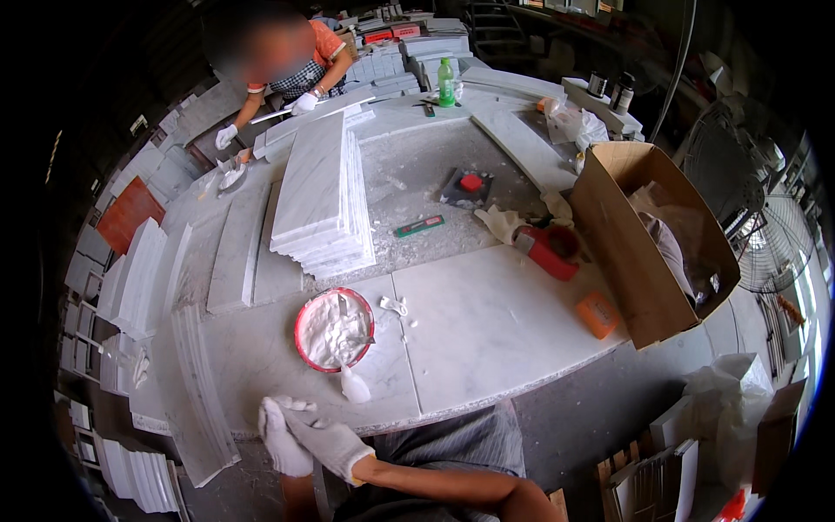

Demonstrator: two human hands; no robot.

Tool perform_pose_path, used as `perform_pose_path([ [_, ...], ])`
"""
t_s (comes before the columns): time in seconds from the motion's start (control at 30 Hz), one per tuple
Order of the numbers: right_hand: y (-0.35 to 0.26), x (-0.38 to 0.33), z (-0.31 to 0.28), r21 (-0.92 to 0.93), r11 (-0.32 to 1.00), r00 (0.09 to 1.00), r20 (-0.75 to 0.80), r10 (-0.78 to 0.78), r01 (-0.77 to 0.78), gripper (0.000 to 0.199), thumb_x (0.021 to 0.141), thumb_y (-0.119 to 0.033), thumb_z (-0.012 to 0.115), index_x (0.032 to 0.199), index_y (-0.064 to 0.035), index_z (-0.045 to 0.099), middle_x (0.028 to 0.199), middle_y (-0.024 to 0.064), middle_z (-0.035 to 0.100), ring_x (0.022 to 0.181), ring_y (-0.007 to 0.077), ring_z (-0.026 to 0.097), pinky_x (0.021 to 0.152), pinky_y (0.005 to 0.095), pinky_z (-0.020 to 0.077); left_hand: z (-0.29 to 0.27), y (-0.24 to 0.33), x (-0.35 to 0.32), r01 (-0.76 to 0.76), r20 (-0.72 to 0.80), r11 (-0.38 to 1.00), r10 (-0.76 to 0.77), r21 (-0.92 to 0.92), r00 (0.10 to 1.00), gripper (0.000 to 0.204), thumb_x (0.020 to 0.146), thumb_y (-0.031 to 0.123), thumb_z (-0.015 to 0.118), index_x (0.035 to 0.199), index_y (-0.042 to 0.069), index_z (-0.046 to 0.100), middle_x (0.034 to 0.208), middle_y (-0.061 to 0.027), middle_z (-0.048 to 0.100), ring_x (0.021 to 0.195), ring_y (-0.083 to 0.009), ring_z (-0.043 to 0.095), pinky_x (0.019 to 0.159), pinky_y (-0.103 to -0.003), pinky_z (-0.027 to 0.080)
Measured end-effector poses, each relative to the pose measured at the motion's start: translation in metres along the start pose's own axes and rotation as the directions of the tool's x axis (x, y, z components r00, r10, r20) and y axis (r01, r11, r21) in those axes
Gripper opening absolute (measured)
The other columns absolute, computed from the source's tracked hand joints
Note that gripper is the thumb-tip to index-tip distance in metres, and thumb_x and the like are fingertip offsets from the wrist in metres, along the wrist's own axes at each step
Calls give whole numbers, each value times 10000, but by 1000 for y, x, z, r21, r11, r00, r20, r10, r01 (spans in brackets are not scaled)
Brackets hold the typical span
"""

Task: The person applies a white paste to the edges of rectangular plaster panels using a small metal spatula, then smooths the edges with a sanding block. The person repeats this process on multiple panels, stacking finished pieces on the table.

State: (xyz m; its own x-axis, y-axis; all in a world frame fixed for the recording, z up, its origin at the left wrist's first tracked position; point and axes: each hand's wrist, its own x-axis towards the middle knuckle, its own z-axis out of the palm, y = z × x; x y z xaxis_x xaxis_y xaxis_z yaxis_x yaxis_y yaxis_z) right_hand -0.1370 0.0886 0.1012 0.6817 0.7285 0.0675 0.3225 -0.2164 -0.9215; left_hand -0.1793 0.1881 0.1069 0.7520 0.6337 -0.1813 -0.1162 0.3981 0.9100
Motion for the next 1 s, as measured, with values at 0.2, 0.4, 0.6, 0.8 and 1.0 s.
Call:
perform_pose_path([
  [0.2, 27, -11, 46, -706, 604, 922, 360, -144, 370, 630, 932, -253, 512, 1485, -1, 344, 1520, 175, 392, 1399, 243, 373, 1200, 377, 253, -26, 9, 18, -102, -195, 990, 120, 99, 974, 350, 1003, 448, 551, 973, 100, 533, 787, -10, 534, 663, -140, 529, 623, -348, 498],
  [0.4, 7, -25, 17, -323, 908, 807, 590, -28, 268, 569, 964, -203, 502, 1481, -7, 364, 1502, 196, 413, 1392, 294, 386, 1181, 378, 282, -2, 24, 17, -86, -268, 969, 148, 230, 952, 367, 1020, 447, 522, 947, 89, 561, 700, 6, 491, 618, -111, 484, 597, -300, 469],
  [0.6, -9, -41, -18, -95, 992, 746, 665, 3, 80, 512, 996, -154, 493, 1476, -14, 384, 1484, 218, 434, 1385, 345, 399, 1162, 378, 311, -1, 22, 16, -87, -195, 972, 131, 220, 972, 357, 1020, 446, 518, 964, 95, 562, 705, 7, 499, 673, -113, 504, 614, -308, 456],
  [0.8, -12, -87, -82, 715, 695, 767, 484, -421, -70, 442, 1069, -141, 393, 1496, -28, 392, 1512, 143, 453, 1436, 246, 373, 1212, 366, 222, -151, 41, 87, -415, -182, 712, 600, 567, 779, 353, 980, 378, 569, 1033, 29, 575, 930, -60, 563, 875, -195, 546, 792, -315, 466],
  [1.0, 22, -44, -137, 929, 367, 997, -13, -73, 40, 574, 1071, -435, 346, 1446, -17, 465, 1438, 144, 527, 1303, 238, 507, 1151, 428, 306, -126, 83, 18, -298, -30, 437, 602, 849, 798, 261, 972, 254, 530, 1045, 8, 580, 970, -82, 596, 893, -185, 568, 823, -310, 457],
])
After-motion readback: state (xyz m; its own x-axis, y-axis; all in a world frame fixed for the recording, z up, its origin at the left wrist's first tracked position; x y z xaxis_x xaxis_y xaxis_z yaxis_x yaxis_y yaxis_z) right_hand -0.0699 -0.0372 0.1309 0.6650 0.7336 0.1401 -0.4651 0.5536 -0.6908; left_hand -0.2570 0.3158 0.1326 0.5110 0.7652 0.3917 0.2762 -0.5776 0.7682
